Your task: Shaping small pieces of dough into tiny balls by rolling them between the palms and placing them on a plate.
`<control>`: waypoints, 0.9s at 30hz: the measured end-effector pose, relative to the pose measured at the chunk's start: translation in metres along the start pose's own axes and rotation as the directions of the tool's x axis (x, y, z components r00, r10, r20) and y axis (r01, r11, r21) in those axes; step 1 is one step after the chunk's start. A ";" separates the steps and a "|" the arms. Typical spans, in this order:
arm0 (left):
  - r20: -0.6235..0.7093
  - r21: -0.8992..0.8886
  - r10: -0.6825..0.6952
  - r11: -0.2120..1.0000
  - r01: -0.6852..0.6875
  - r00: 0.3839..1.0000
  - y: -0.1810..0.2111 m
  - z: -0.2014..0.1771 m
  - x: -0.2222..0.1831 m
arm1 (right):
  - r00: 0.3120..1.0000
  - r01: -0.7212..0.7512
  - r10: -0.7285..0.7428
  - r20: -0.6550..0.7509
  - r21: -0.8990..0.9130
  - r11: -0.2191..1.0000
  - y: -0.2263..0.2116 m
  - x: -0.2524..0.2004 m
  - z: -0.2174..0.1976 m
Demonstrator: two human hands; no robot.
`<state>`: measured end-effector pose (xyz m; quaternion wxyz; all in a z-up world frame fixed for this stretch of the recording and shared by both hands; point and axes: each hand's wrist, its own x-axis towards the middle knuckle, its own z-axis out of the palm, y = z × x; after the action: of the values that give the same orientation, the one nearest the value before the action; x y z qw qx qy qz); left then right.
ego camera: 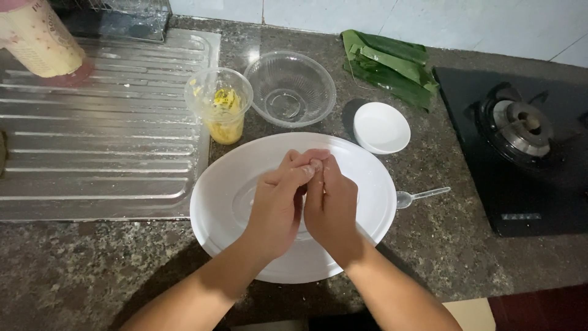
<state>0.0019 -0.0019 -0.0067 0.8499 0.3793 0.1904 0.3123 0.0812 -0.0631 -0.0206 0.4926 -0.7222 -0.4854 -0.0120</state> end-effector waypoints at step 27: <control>0.001 -0.028 -0.083 0.996 0.083 0.997 0.002 0.000 0.000 | 0.999 -0.034 0.034 0.018 -0.013 0.999 0.003 -0.001 0.002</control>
<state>0.0014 -0.0010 -0.0052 0.8675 0.3590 0.2016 0.2792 0.0822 -0.0620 -0.0244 0.4836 -0.7336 -0.4774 -0.0002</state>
